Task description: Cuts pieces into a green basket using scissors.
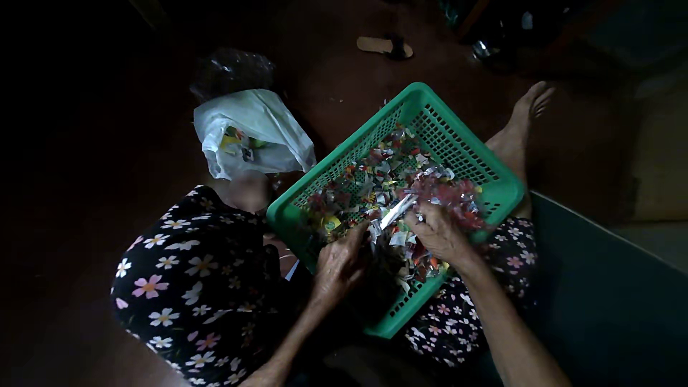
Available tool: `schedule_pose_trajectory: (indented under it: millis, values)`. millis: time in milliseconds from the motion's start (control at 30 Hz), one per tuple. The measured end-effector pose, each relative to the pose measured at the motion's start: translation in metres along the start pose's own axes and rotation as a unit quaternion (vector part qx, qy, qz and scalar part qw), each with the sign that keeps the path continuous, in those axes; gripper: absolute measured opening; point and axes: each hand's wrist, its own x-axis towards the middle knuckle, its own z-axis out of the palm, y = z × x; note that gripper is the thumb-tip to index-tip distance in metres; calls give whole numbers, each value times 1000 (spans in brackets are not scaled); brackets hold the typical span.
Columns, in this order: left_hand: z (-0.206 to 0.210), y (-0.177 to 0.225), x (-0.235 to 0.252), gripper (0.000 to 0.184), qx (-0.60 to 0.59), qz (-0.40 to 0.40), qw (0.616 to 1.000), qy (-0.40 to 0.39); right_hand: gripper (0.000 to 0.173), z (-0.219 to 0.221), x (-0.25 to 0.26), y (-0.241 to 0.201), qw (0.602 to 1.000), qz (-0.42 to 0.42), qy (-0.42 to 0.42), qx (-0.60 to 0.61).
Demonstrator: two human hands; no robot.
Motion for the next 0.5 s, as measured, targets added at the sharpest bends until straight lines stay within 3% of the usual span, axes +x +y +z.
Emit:
schedule_pose_trajectory:
  millis: [167, 267, 400, 500]
  values:
    - [-1, -6, -7, 31, -61, 14, 998, 21, 31, -7, -1, -8, 994, 75, 82, 0]
    - [-7, -7, -9, 39, -107, -9, 993, -55, 36, -7, -1, 0, 989, 71, 131, 18]
    - [-6, 8, -1, 56, -92, -33, 985, -144, 38, 1, -2, 0, 991, 50, 119, -28]
    - [-4, 11, 11, 42, -68, 20, 989, -127, 37, 10, -3, -6, 989, 54, 124, -60]
